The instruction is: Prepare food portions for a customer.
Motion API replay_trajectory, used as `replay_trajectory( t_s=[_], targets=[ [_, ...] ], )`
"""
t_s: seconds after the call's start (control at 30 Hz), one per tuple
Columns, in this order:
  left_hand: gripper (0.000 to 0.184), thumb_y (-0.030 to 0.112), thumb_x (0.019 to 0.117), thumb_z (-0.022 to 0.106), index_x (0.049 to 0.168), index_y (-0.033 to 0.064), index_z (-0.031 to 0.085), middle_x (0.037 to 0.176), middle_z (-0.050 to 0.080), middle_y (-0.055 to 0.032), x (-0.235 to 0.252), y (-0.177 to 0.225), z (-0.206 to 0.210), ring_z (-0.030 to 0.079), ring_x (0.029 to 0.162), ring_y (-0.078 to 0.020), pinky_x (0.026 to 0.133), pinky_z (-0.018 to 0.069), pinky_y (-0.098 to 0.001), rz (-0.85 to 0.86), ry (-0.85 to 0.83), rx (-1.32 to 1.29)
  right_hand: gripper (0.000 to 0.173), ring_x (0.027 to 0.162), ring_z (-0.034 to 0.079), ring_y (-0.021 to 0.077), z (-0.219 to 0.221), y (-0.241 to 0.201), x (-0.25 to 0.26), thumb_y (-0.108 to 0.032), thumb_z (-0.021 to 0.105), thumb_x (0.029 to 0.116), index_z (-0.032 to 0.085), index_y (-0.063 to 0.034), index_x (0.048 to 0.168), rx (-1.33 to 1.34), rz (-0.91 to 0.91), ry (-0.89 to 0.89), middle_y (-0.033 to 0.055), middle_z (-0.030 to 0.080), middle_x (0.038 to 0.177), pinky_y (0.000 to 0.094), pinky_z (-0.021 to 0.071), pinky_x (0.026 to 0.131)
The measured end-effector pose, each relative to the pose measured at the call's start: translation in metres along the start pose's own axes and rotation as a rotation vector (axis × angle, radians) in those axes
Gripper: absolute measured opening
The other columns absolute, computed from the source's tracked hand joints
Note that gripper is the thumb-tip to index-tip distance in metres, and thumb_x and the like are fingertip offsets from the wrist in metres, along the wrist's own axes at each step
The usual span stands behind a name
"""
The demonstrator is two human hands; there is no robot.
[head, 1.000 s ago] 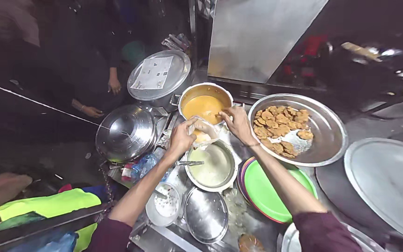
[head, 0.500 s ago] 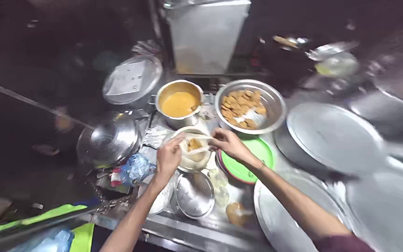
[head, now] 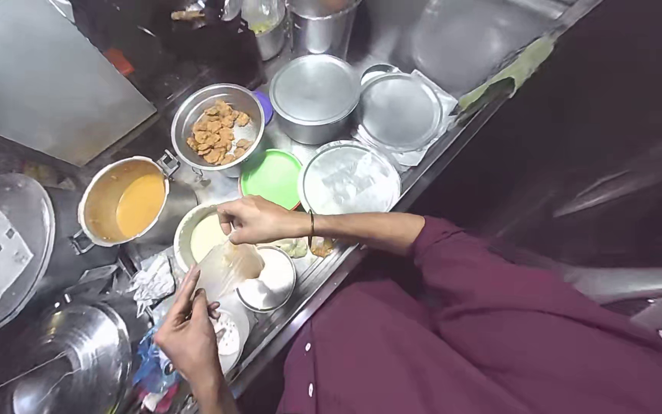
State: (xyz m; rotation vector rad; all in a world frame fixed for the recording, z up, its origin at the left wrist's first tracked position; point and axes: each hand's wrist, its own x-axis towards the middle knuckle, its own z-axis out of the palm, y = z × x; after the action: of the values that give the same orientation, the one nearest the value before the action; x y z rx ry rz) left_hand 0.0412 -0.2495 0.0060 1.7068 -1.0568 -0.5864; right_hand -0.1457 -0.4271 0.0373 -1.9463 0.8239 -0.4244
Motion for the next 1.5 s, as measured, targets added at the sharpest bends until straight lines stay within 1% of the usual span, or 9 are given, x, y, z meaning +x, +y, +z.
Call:
replay_trajectory(
  t_s=[0.17, 0.3, 0.47, 0.63, 0.77, 0.87, 1.07, 1.17, 1.5],
  targets=[
    [0.034, -0.01, 0.0913, 0.053, 0.119, -0.0038, 0.072, 0.124, 0.073, -0.0111, -0.012, 0.013, 0.004, 0.065, 0.053, -0.0085, 0.042, 0.0538, -0.0244, 0.01, -0.038, -0.093, 0.021, 0.094, 0.065, 0.015, 0.006, 0.01, -0.033, -0.019, 0.074, 0.0881, 0.074, -0.0125, 0.108, -0.065, -0.26, 0.35, 0.0012, 0.069, 0.101, 0.0387, 0.0566, 0.08],
    [0.034, -0.011, 0.0914, 0.053, 0.119, -0.0058, 0.071, 0.113, 0.075, -0.0108, -0.019, 0.031, 0.018, 0.06, 0.05, -0.0049, 0.041, 0.0505, -0.0213, -0.017, -0.083, -0.097, 0.047, 0.154, 0.028, 0.0367, 0.037, 0.001, -0.06, -0.051, 0.085, 0.0729, 0.078, -0.0271, 0.112, -0.342, -0.507, 0.133, 0.0104, 0.044, 0.161, 0.0617, 0.0253, 0.121],
    [0.029, -0.01, 0.0908, 0.051, 0.11, -0.0065, 0.072, 0.092, 0.076, -0.0055, -0.021, 0.04, 0.028, 0.062, 0.051, -0.0052, 0.043, 0.0539, -0.0215, 0.003, -0.121, -0.121, 0.01, 0.099, 0.064, 0.0274, 0.069, 0.014, -0.057, -0.011, 0.065, 0.0961, 0.075, -0.0116, 0.098, -0.337, -0.47, 0.158, 0.0103, 0.068, 0.114, 0.0445, 0.0497, 0.084],
    [0.026, 0.005, 0.0923, 0.067, 0.115, -0.0066, 0.064, 0.138, 0.061, -0.0149, -0.016, 0.03, 0.023, 0.07, 0.086, -0.0093, 0.063, 0.0593, -0.0218, 0.274, 0.031, -0.241, 0.008, 0.093, 0.066, 0.0231, 0.066, 0.018, -0.045, -0.006, 0.068, 0.094, 0.074, -0.0099, 0.097, -0.253, -0.461, 0.265, 0.0061, 0.069, 0.096, 0.0375, 0.0545, 0.085],
    [0.128, 0.042, 0.0608, 0.095, 0.155, -0.0026, 0.021, 0.162, 0.033, -0.0168, -0.008, 0.008, 0.04, 0.043, 0.144, -0.0214, 0.112, 0.0465, -0.0365, 0.207, -0.105, -0.182, 0.008, 0.091, 0.067, 0.0224, 0.06, 0.02, -0.041, -0.004, 0.068, 0.0921, 0.073, -0.0078, 0.097, -0.23, -0.512, 0.238, 0.0063, 0.069, 0.091, 0.038, 0.0542, 0.085],
    [0.085, 0.001, 0.0618, 0.088, 0.136, 0.0006, 0.047, 0.119, 0.067, -0.0033, -0.037, -0.017, 0.075, 0.066, 0.106, -0.0059, 0.09, 0.0584, -0.0281, -0.162, -0.113, -0.263, 0.007, 0.087, 0.07, 0.027, 0.046, -0.017, -0.039, -0.001, 0.066, 0.0937, 0.073, -0.0008, 0.096, -0.131, -0.586, 0.221, 0.0126, 0.07, 0.089, 0.0416, 0.0566, 0.08],
    [0.011, 0.004, 0.0908, 0.062, 0.102, 0.0038, 0.062, 0.086, 0.069, 0.0014, -0.026, -0.019, 0.075, 0.069, 0.078, -0.0061, 0.072, 0.0613, -0.0289, -0.158, -0.181, -0.279, 0.01, 0.089, 0.069, 0.0237, 0.023, -0.018, -0.041, -0.012, 0.067, 0.0974, 0.076, -0.0093, 0.101, -0.272, -0.621, 0.294, 0.0081, 0.072, 0.096, 0.0394, 0.0564, 0.078],
    [0.031, 0.02, 0.1005, 0.059, 0.124, 0.0018, 0.066, 0.125, 0.065, -0.0097, -0.006, -0.005, 0.04, 0.061, 0.119, -0.0155, 0.105, 0.0502, -0.0383, 0.197, -0.258, 0.13, 0.01, 0.113, 0.063, 0.0212, 0.002, -0.003, -0.047, -0.017, 0.072, 0.094, 0.078, -0.0186, 0.102, -0.365, -0.649, 0.356, 0.0034, 0.07, 0.12, 0.038, 0.0527, 0.094],
    [0.013, 0.017, 0.0957, 0.068, 0.096, 0.007, 0.076, 0.091, 0.072, -0.0011, -0.001, 0.172, -0.016, 0.067, 0.076, -0.008, 0.066, 0.0588, -0.0253, 0.621, -0.393, 0.067, 0.015, 0.076, 0.064, 0.0091, -0.025, -0.038, -0.015, 0.001, 0.055, 0.0963, 0.07, 0.001, 0.099, 0.79, -0.878, 0.264, 0.0085, 0.069, 0.092, 0.0243, 0.0551, 0.064]
  ],
)
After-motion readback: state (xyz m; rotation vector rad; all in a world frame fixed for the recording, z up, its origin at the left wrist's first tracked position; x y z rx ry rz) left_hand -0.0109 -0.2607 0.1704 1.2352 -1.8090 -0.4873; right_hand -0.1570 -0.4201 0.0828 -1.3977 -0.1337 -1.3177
